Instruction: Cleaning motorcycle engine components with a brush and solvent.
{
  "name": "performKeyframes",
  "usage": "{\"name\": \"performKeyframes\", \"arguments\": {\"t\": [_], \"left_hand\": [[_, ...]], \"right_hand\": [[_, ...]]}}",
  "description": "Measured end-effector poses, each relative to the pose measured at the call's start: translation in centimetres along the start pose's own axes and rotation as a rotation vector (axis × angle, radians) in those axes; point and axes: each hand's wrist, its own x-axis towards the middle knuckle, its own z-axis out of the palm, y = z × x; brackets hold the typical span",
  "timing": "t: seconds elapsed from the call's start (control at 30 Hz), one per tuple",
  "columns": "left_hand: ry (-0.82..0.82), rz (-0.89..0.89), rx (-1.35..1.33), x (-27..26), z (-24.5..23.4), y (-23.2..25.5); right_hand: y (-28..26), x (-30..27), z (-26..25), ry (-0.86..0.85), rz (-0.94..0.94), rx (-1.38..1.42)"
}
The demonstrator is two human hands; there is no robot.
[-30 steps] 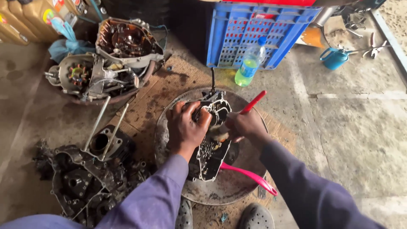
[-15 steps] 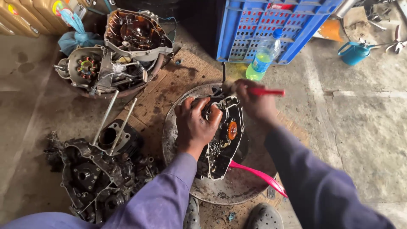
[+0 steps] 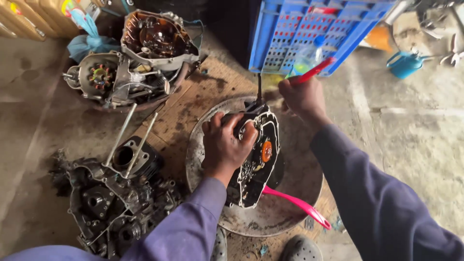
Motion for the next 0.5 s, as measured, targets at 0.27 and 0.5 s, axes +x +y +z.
{"name": "performKeyframes", "arguments": {"t": [0.27,0.5], "left_hand": [[-0.307,-0.231,-0.205,3.1,-1.5,-2.3],[-0.619,-0.423,-0.575,5.3,1.4,-2.6]], "right_hand": [[9.6,-5.0,-1.7,0.018,0.161,0.104],[15.9,-10.7,0.8,-0.1,0.303,0.171]]}}
